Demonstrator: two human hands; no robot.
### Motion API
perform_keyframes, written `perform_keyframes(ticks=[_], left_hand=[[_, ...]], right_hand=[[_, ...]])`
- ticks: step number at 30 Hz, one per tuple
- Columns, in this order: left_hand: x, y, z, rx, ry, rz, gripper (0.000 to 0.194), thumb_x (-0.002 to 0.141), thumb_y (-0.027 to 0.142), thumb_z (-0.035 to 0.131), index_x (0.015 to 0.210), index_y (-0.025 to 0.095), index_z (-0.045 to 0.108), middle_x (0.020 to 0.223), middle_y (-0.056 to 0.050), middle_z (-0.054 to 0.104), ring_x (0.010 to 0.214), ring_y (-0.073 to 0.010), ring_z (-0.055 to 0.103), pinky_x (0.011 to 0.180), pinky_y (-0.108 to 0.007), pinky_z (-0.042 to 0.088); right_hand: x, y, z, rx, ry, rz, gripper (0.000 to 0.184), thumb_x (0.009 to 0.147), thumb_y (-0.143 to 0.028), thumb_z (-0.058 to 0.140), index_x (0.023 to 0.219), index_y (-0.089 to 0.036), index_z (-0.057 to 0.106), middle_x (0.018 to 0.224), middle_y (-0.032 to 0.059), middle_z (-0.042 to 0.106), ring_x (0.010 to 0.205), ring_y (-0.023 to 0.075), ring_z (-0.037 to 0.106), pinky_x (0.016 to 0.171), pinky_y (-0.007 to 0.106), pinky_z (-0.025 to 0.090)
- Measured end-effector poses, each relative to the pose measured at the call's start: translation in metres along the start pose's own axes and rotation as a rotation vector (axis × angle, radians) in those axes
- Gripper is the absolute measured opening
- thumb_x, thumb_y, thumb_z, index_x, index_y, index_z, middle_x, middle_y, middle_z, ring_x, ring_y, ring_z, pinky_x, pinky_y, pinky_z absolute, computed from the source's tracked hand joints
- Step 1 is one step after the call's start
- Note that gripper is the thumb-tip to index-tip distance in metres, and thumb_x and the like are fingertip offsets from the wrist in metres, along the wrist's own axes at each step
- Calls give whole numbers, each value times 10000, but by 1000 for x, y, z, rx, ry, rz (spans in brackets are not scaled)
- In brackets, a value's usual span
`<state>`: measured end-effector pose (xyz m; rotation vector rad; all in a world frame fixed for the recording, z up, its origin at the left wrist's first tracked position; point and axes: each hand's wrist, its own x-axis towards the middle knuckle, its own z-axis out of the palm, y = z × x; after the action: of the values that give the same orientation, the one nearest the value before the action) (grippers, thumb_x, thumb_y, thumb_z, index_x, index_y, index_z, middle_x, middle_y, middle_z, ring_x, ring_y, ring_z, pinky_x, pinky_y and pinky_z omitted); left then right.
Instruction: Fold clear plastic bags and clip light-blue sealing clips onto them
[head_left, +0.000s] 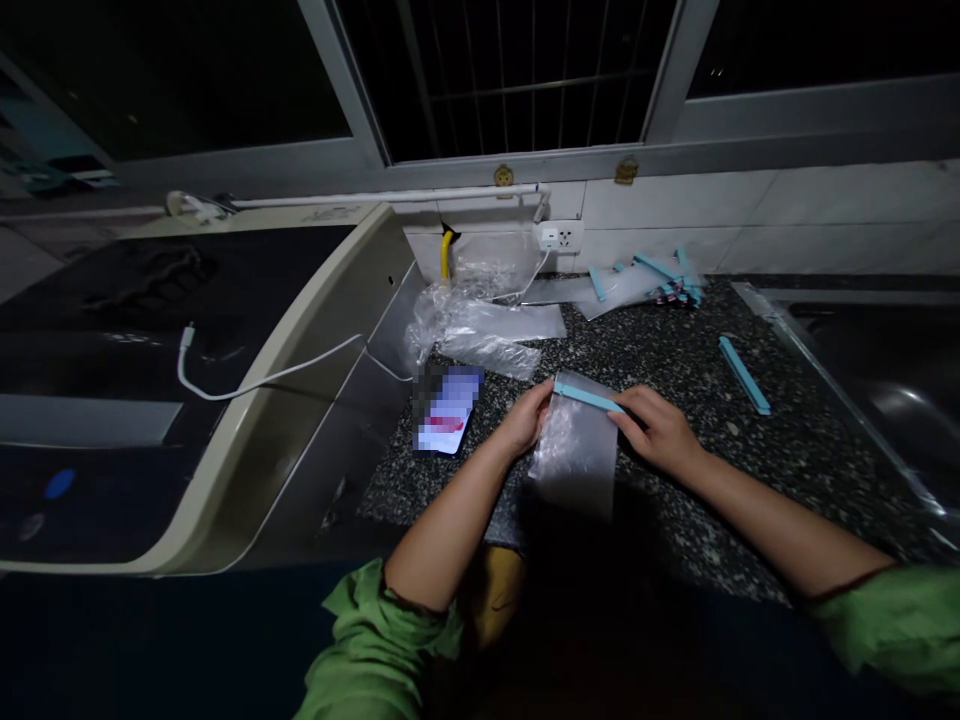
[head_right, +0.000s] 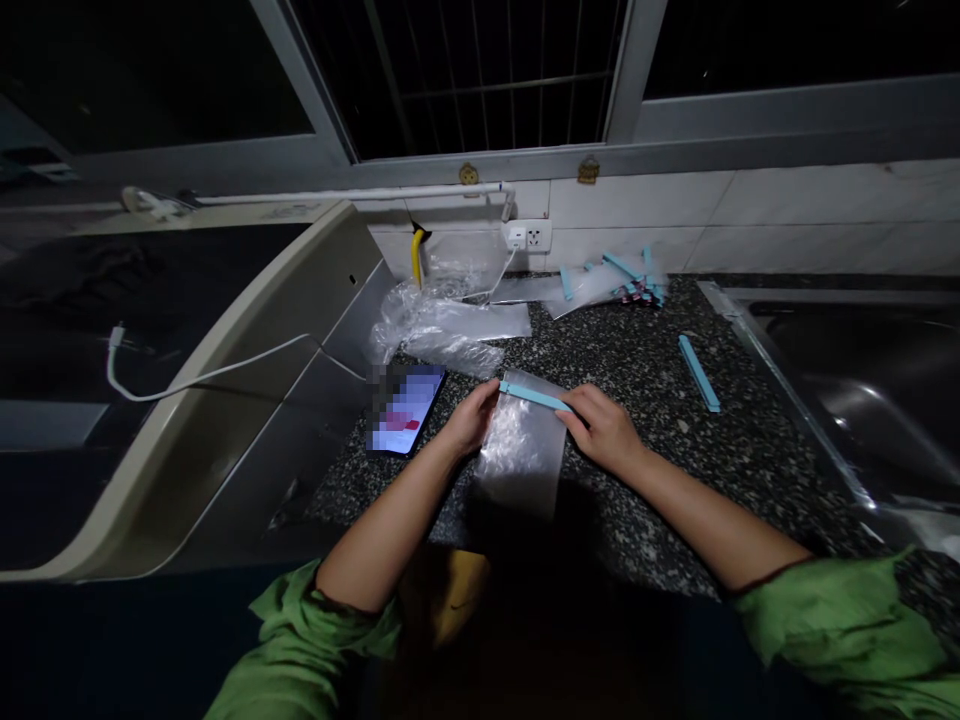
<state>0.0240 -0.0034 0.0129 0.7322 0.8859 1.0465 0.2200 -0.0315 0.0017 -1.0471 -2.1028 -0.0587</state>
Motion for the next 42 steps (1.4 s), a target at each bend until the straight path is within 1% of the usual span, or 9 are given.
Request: perform_keyframes(ticks=[3,6,9,12,14,18,27,38,42], left_hand=[[2,-2,1,-3,22,-22,296,705,445,578,577,178,568,571,-36,584,754,-197,586,709,-312,438],[3,-5,-1,6,0,-21,372,728,510,539,551,183,544,558,-43,567,739,-198,586,694,-314,440],[6,-10,-5,47,-6,43,412,696,566,552,562,177,538,538,-19,532,672,-172,553,653,-291,417],[7,-12,-8,162,-61,102,459,644,610,579,582,156,555,547,2,526,598,-135,489,610,-267,373],[5,-11,-8,225,-60,134,479,631,621,580,564,148,546,545,11,520,563,-115,445,584,-255,345],[0,-7,-4,274,-15,182,468,642,600,581,518,155,508,513,26,476,543,-102,387,559,-242,316],[-8,-2,5,267,26,181,402,710,502,565,503,163,502,516,21,450,591,-121,394,602,-247,332],[-13,0,10,262,88,195,401,700,480,571,464,176,455,501,19,405,592,-122,372,611,-253,329],[-11,-2,8,264,86,201,404,697,492,566,471,176,457,505,18,405,601,-125,378,615,-256,331]], right_hand=[[0,-1,-1,-8,8,-10,153,848,-253,501,939,-202,614,820,70,632,768,175,618,676,309,530],[0,-2,-2,-14,13,-24,157,847,-241,504,946,-198,618,818,70,636,763,170,620,675,301,531],[0,-2,-2,-25,-7,-8,171,850,-248,498,956,-208,627,822,66,641,766,169,621,683,300,531],[-1,-2,-1,-28,-18,-4,189,852,-256,496,975,-212,632,835,67,647,766,167,623,684,295,531],[-1,-2,-1,-33,-21,-9,196,852,-252,495,985,-213,633,838,68,649,768,168,624,685,295,531],[0,0,-2,-43,-1,-35,199,849,-234,497,987,-204,636,834,77,648,768,176,620,687,310,527],[3,-2,-6,-8,33,-15,205,836,-228,500,973,-218,652,823,73,640,770,188,607,685,333,514],[5,-5,-11,-55,50,-36,200,828,-217,511,964,-220,657,813,66,646,749,184,607,668,327,508],[5,-5,-11,-61,89,-94,193,819,-186,523,960,-196,654,799,75,643,734,182,602,656,318,508]])
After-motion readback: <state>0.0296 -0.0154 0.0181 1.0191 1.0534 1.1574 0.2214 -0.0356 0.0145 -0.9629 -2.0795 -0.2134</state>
